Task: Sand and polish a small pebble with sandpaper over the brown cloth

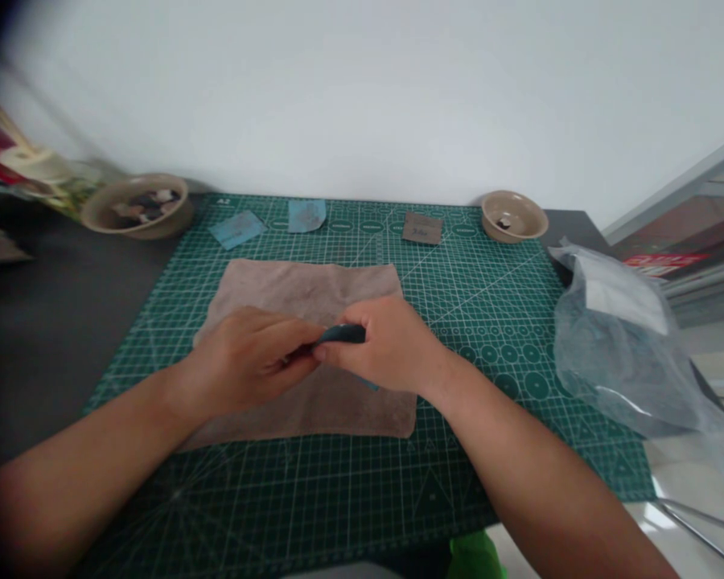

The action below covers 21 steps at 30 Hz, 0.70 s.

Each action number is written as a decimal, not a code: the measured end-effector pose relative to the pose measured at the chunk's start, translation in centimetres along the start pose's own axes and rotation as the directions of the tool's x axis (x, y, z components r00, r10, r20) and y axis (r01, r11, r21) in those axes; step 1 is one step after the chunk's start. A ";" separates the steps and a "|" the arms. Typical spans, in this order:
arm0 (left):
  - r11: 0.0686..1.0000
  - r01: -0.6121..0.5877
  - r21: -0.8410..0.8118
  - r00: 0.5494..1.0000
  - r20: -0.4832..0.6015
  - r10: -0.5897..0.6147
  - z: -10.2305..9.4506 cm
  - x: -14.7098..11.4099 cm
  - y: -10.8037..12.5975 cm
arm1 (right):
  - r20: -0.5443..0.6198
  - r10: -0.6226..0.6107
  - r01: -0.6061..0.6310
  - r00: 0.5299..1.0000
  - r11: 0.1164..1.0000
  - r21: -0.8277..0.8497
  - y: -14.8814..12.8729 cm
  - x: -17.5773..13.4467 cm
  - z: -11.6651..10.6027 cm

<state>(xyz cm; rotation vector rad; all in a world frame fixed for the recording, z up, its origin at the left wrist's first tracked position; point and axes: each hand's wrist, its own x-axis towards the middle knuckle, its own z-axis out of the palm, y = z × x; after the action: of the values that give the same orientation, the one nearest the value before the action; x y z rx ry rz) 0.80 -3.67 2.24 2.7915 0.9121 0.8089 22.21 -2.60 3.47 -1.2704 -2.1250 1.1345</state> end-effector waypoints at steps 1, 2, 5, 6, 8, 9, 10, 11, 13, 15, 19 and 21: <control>1.000 0.007 -0.011 1.000 -0.003 -0.007 0.0 0.1 0.1 | 0.003 0.007 -0.007 1.000 1.000 0.016 0.0 0.0 0.0; 0.999 0.020 -0.050 1.000 -0.018 -0.020 -0.1 0.2 0.1 | 0.017 0.024 -0.025 1.000 0.997 0.068 0.1 0.0 -0.1; 0.963 0.049 -0.265 0.990 -0.113 -0.081 -0.5 0.3 0.5 | 0.121 0.066 -0.103 0.990 0.935 0.338 0.2 0.0 -0.6; 0.944 0.051 -0.326 0.985 -0.140 -0.101 -0.6 0.3 0.5 | 0.161 0.062 -0.124 0.985 0.901 0.415 0.3 0.0 -0.7; 0.926 0.031 -0.377 0.980 -0.173 -0.103 -0.7 0.2 0.5 | 0.206 0.040 -0.137 0.978 0.866 0.481 0.3 0.1 -0.9; 0.932 0.020 -0.362 0.981 -0.174 -0.089 -0.7 0.1 0.4 | 0.200 0.038 -0.129 0.979 0.875 0.466 0.4 0.1 -1.0; 0.946 0.006 -0.323 0.984 -0.165 -0.063 -0.6 0.1 0.3 | 0.175 0.039 -0.111 0.984 0.899 0.424 0.3 0.1 -0.9; 0.965 -0.012 -0.261 0.987 -0.156 -0.030 -0.5 0.0 0.2 | 0.135 0.039 -0.086 0.990 0.929 0.359 0.3 0.2 -0.9; 0.990 -0.023 -0.137 0.997 -0.079 0.012 -0.3 -0.1 -0.1 | 0.056 0.028 -0.039 0.998 0.977 0.209 0.2 0.2 -0.7; 0.998 -0.046 -0.051 0.998 -0.035 0.044 -0.1 -0.1 -0.2 | 0.022 0.012 -0.015 1.000 0.995 0.100 0.2 0.1 -0.4; 0.998 -0.055 -0.002 0.998 -0.017 0.055 0.1 0.0 -0.1 | 0.009 0.009 -0.010 1.000 0.998 0.063 0.1 0.1 -0.3; 0.998 -0.022 -0.063 0.999 -0.047 0.019 -0.1 0.1 0.2 | 0.020 0.022 -0.025 1.000 0.990 0.138 0.2 0.1 -0.4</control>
<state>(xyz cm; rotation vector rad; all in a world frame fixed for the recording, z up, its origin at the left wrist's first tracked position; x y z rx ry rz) 0.94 -3.76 2.40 2.7428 0.8501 0.8923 22.52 -2.30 3.55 -1.2290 -2.0110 1.2842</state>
